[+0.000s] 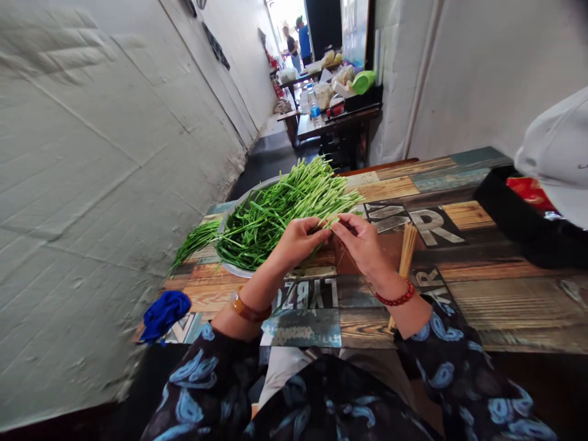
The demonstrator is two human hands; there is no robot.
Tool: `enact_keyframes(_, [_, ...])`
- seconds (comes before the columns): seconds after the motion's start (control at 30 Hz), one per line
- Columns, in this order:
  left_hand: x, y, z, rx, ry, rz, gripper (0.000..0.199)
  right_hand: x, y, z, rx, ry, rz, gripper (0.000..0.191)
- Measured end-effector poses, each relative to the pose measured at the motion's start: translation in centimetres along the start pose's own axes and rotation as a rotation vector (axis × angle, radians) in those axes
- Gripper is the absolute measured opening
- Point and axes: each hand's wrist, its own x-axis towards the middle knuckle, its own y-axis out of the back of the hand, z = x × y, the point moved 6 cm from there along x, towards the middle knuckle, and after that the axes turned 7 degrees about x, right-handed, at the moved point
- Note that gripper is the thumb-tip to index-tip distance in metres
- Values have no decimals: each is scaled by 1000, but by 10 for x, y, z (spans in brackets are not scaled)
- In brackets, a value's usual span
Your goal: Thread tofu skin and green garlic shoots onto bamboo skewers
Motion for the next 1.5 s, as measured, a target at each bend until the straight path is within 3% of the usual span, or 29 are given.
enact_keyframes(0.13, [-4,12,-3,-40,36,65,37,-5,-7,0,-65,-67,-155,35])
enact_keyframes(0.33, [-14,14,4,-69,9,72,42,-6,-3,-29,-477,294,-159,19])
enact_keyframes(0.43, [-16,12,5,-92,15,79,41,-8,-5,-39,-563,377,-211,20])
enact_keyframes(0.77, [-11,1,0,-86,26,13,40,-7,13,-5,-311,22,-169,32])
enact_keyframes(1.13, [-12,-2,-3,-158,73,-2,41,-9,17,2,-251,32,-111,30])
enact_keyframes(1.5, [-16,-8,-13,-192,128,257,40,-18,6,5,-208,41,-89,31])
